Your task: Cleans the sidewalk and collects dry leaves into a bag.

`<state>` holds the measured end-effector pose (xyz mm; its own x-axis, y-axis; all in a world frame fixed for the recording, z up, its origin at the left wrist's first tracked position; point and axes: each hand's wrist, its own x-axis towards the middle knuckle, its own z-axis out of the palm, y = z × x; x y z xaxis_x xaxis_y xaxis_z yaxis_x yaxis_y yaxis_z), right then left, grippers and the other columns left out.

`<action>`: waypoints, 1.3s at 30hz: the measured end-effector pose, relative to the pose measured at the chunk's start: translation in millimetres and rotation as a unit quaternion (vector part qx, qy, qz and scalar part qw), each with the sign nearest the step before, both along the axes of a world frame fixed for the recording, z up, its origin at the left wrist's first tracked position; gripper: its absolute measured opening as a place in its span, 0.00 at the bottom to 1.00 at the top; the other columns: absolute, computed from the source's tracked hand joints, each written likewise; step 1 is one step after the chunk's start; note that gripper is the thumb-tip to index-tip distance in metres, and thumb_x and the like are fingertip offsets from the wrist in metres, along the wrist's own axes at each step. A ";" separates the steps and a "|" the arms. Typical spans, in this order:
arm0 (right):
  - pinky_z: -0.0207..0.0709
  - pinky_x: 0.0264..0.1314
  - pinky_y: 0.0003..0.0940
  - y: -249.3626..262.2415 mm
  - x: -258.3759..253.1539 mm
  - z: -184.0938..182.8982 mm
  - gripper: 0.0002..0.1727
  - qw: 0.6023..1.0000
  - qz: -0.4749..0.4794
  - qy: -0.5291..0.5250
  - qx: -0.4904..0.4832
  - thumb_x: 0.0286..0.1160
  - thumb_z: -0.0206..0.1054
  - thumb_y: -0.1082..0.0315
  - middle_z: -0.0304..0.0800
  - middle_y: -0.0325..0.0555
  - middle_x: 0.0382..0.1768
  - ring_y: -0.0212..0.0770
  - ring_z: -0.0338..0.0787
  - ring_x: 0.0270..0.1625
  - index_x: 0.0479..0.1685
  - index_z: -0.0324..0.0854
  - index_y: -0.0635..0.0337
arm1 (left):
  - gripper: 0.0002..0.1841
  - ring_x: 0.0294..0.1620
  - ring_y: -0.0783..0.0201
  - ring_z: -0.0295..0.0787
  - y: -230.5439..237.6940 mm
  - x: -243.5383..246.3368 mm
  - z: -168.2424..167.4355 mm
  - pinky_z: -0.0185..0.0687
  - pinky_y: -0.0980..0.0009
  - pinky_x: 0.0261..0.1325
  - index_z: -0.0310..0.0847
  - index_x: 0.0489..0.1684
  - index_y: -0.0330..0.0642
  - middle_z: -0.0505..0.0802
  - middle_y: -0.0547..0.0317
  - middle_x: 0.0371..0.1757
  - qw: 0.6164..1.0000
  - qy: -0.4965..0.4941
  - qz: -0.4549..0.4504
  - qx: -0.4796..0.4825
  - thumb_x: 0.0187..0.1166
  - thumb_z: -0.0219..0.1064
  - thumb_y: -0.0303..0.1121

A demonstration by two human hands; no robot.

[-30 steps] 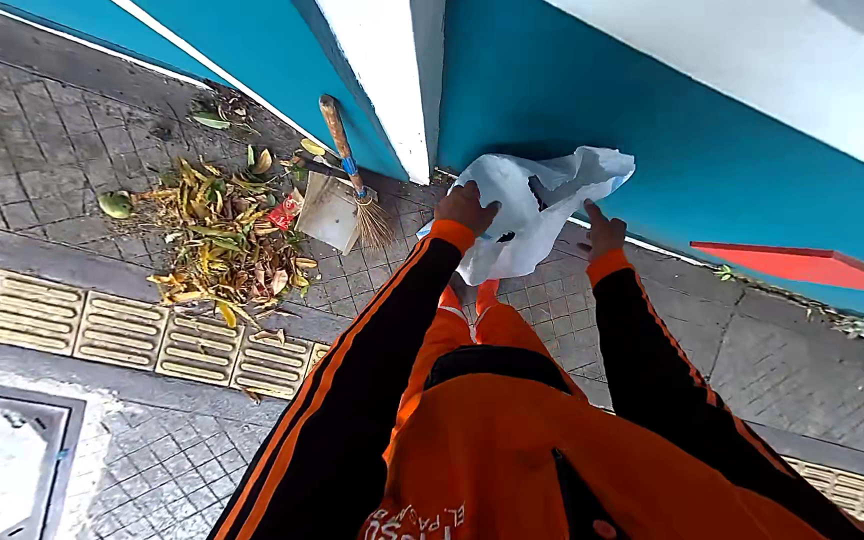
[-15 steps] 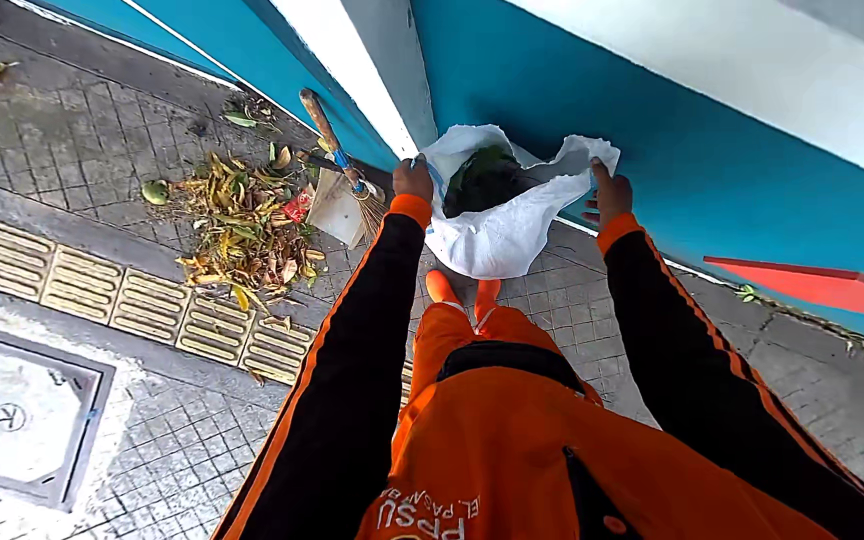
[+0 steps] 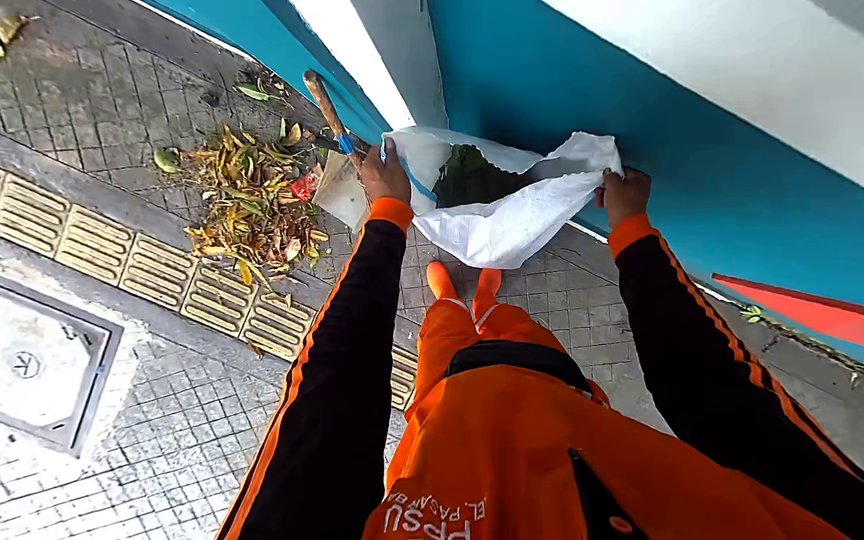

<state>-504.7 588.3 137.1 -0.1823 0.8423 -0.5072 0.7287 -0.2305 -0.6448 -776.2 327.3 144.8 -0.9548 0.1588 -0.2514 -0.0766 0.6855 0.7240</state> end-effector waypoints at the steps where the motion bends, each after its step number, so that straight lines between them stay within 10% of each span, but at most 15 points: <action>1: 0.88 0.44 0.46 2.5 1.9 1.9 0.20 0.998 0.032 -0.052 0.011 0.92 0.56 0.59 0.90 0.59 0.46 0.47 0.92 0.37 0.65 0.82 0.67 | 0.24 0.56 0.47 0.91 -0.8 0.8 -0.1 0.78 0.43 0.66 0.88 0.55 0.34 0.93 0.38 0.51 1.000 -0.010 -0.004 -0.013 0.94 0.52 0.46; 4: 0.72 0.78 0.62 -19.7 13.5 38.9 0.29 0.961 0.182 -0.128 0.165 0.85 0.62 0.62 0.80 0.71 0.70 0.67 0.80 0.75 0.83 0.70 0.66 | 0.23 0.57 0.45 0.90 -2.3 2.0 9.2 0.77 0.42 0.65 0.89 0.54 0.36 0.93 0.39 0.51 0.997 -0.034 -0.036 -0.052 0.92 0.54 0.47; 6: 0.74 0.75 0.62 -53.4 12.5 57.9 0.28 0.899 0.311 -0.031 0.306 0.77 0.66 0.66 0.84 0.72 0.62 0.70 0.81 0.71 0.77 0.74 0.70 | 0.22 0.56 0.44 0.91 -4.3 2.4 19.0 0.78 0.40 0.64 0.89 0.51 0.36 0.94 0.39 0.50 0.994 -0.042 -0.066 -0.072 0.91 0.56 0.48; 9: 0.72 0.79 0.61 -100.5 -18.6 45.4 0.27 0.793 0.540 0.075 0.273 0.63 0.73 0.77 0.87 0.58 0.66 0.62 0.79 0.77 0.67 0.86 0.59 | 0.20 0.58 0.41 0.91 -9.3 12.2 28.8 0.79 0.37 0.65 0.87 0.57 0.38 0.94 0.39 0.52 0.988 -0.045 -0.106 -0.104 0.87 0.63 0.47; 13: 0.34 0.90 0.78 -118.2 -65.5 -4.8 0.57 0.682 0.704 -0.113 0.164 0.47 0.82 0.77 0.69 0.61 0.85 0.67 0.55 0.93 0.91 0.63 0.51 | 0.21 0.63 0.38 0.89 -12.7 28.1 33.9 0.78 0.33 0.66 0.85 0.64 0.42 0.92 0.38 0.58 0.976 -0.039 -0.124 -0.172 0.81 0.69 0.46; 16: 0.65 0.73 0.78 -139.7 -57.0 20.5 0.18 0.571 0.788 -0.230 0.023 0.67 0.76 0.71 0.91 0.64 0.54 0.68 0.87 0.64 0.56 0.86 0.67 | 0.17 0.64 0.37 0.89 -16.6 29.5 41.7 0.79 0.34 0.65 0.84 0.64 0.42 0.92 0.38 0.59 0.970 -0.046 -0.132 -0.200 0.83 0.66 0.40; 19: 0.77 0.61 0.72 -165.6 -5.5 48.8 0.12 0.487 0.837 -0.229 -0.097 0.75 0.68 0.72 0.89 0.69 0.53 0.70 0.87 0.61 0.50 0.86 0.71 | 0.17 0.64 0.37 0.89 -22.7 33.2 47.3 0.78 0.34 0.68 0.85 0.64 0.39 0.92 0.38 0.59 0.974 -0.070 -0.151 -0.156 0.82 0.67 0.36; 22: 0.74 0.66 0.70 -153.5 6.0 57.8 0.19 0.545 0.801 -0.218 -0.118 0.88 0.58 0.60 0.90 0.67 0.56 0.68 0.87 0.65 0.61 0.84 0.66 | 0.22 0.59 0.41 0.91 -32.6 39.6 50.8 0.82 0.36 0.64 0.84 0.67 0.40 0.93 0.41 0.57 0.982 -0.055 -0.157 -0.086 0.83 0.68 0.46; 27: 0.86 0.63 0.57 -148.9 -19.2 87.9 0.22 0.762 0.647 0.011 0.000 0.86 0.61 0.57 0.95 0.55 0.49 0.51 0.95 0.52 0.67 0.86 0.62 | 0.20 0.52 0.48 0.92 -87.5 62.2 28.5 0.85 0.44 0.60 0.83 0.67 0.37 0.93 0.43 0.53 0.996 -0.029 -0.079 0.032 0.90 0.59 0.43; 32: 0.91 0.51 0.44 -208.6 -112.3 97.6 0.18 0.798 0.584 0.143 0.029 0.81 0.66 0.65 0.95 0.50 0.47 0.42 0.95 0.44 0.65 0.86 0.61 | 0.16 0.49 0.41 0.92 -169.5 70.7 -11.2 0.85 0.38 0.57 0.84 0.63 0.34 0.93 0.38 0.48 0.974 -0.201 -0.100 -0.014 0.88 0.60 0.36; 39: 0.91 0.42 0.46 -263.7 -310.7 -5.3 0.37 0.909 0.170 0.168 -0.341 0.91 0.52 0.66 0.92 0.57 0.48 0.50 0.96 0.40 0.94 0.36 0.46 | 0.17 0.59 0.47 0.91 -267.2 -16.1 -63.6 0.81 0.45 0.69 0.84 0.67 0.39 0.93 0.43 0.57 0.933 -0.319 -0.155 -0.065 0.88 0.60 0.37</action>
<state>-815.3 324.6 131.8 -0.6143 0.2189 -0.7581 0.6212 -0.4582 -0.6357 -792.3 60.1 81.1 -0.5174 0.3305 -0.7893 -0.2471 0.8254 0.5076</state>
